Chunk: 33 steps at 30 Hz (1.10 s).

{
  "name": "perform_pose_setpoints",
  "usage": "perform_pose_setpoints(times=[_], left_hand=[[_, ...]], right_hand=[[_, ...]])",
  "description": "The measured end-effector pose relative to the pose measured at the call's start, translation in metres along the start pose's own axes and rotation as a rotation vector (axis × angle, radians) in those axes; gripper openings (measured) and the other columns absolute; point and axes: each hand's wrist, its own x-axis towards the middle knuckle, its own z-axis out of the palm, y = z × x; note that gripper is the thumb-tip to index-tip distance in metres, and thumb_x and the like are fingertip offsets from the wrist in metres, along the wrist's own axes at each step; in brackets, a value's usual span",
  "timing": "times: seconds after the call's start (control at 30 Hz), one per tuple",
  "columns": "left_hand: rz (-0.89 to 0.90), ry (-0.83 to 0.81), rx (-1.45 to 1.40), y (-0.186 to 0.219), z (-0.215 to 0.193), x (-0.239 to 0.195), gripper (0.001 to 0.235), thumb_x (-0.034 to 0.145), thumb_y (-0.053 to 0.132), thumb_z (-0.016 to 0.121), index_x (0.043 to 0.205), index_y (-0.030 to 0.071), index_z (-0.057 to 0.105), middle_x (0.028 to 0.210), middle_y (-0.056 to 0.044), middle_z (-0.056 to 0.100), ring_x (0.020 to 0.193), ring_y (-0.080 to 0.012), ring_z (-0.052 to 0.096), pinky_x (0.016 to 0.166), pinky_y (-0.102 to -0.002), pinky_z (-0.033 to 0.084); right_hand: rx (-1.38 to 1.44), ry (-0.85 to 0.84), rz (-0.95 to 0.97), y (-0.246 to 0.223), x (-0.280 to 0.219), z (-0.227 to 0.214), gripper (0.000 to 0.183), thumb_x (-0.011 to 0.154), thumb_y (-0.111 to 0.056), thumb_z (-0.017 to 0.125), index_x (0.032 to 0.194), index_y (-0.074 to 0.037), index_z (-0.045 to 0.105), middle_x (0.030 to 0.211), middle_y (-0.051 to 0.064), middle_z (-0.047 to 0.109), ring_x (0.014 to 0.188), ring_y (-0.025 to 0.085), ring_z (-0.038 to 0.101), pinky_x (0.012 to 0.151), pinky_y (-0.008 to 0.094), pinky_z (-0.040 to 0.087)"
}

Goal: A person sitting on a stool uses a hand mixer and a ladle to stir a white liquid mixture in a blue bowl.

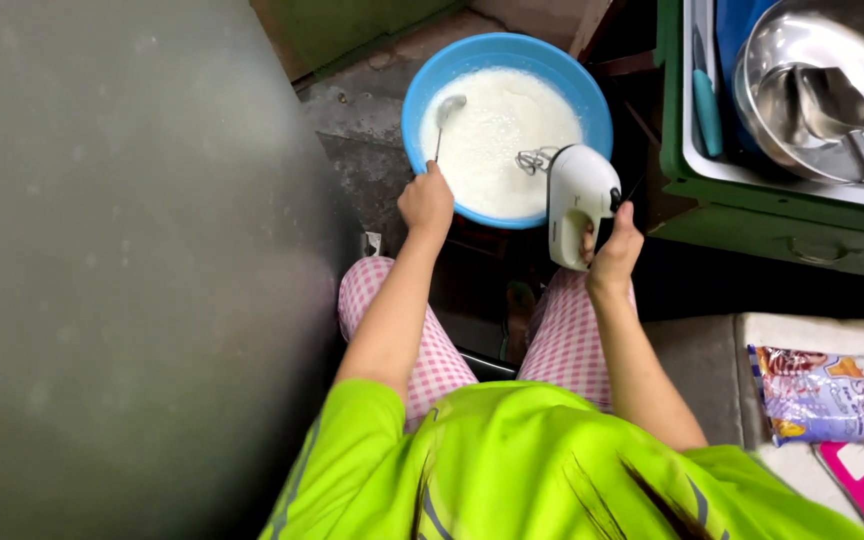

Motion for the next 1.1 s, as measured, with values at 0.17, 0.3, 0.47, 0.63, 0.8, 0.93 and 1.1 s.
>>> perform_pose_setpoints(times=[0.17,0.3,0.47,0.63,0.8,0.93,1.1], left_hand=[[-0.069,-0.172,-0.041,0.029,0.013,0.033,0.037,0.097,0.027,0.046,0.114,0.012,0.075,0.098,-0.013,0.076,0.098,-0.0374,0.076,0.079,-0.055,0.06],[-0.176,-0.199,-0.252,0.037,0.021,0.037,0.035,0.098,0.032,0.051,0.113,0.014,0.077,0.096,-0.011,0.076,0.097,-0.0375,0.076,0.077,-0.056,0.061],[-0.134,-0.1,-0.369,0.094,-0.088,-0.048,0.04,0.104,0.019,0.043,0.124,0.001,0.072,0.111,-0.028,0.074,0.113,-0.0487,0.068,0.092,-0.061,0.057],[-0.226,-0.022,-0.081,0.07,-0.068,-0.039,0.038,0.103,0.01,0.041,0.126,-0.004,0.068,0.107,-0.031,0.072,0.106,-0.0489,0.071,0.087,-0.062,0.059],[-0.35,-0.205,-0.152,0.038,0.001,-0.006,0.04,0.099,0.021,0.049,0.127,-0.002,0.066,0.099,-0.022,0.073,0.098,-0.0438,0.073,0.077,-0.06,0.06],[-0.407,-0.118,-0.656,0.02,0.045,0.008,0.035,0.099,0.02,0.053,0.118,-0.004,0.07,0.067,-0.013,0.06,0.049,-0.0235,0.06,0.044,-0.033,0.048],[-0.418,-0.1,-1.01,0.096,-0.062,-0.061,0.04,0.106,0.019,0.038,0.13,-0.006,0.058,0.062,0.004,0.037,0.044,-0.002,0.033,0.038,-0.012,0.024]], right_hand=[[0.081,0.033,0.012,0.013,-0.001,-0.015,0.069,0.103,-0.064,0.046,0.068,-0.007,0.06,0.043,0.007,0.047,0.029,0.014,0.042,0.029,0.025,0.032],[0.139,0.068,0.033,0.023,0.002,-0.026,0.069,0.104,-0.062,0.047,0.067,-0.005,0.06,0.042,0.009,0.047,0.028,0.016,0.042,0.029,0.026,0.032],[0.217,0.08,0.06,0.031,0.008,-0.03,0.067,0.105,-0.059,0.046,0.067,-0.005,0.058,0.042,0.008,0.045,0.028,0.014,0.04,0.029,0.025,0.031],[0.263,0.041,0.096,0.041,0.013,-0.023,0.067,0.105,-0.059,0.044,0.068,-0.004,0.059,0.043,0.008,0.046,0.028,0.014,0.041,0.029,0.024,0.031],[0.203,0.008,0.073,0.059,0.014,-0.02,0.068,0.108,-0.055,0.041,0.063,-0.006,0.059,0.042,0.008,0.048,0.03,0.015,0.045,0.03,0.024,0.034],[0.133,-0.01,0.039,0.067,0.016,-0.025,0.068,0.109,-0.05,0.039,0.061,-0.007,0.06,0.041,0.008,0.049,0.03,0.014,0.045,0.031,0.023,0.033],[0.146,-0.056,0.036,0.074,0.017,-0.028,0.066,0.107,-0.055,0.043,0.065,-0.007,0.06,0.043,0.006,0.051,0.031,0.012,0.045,0.03,0.021,0.033]])
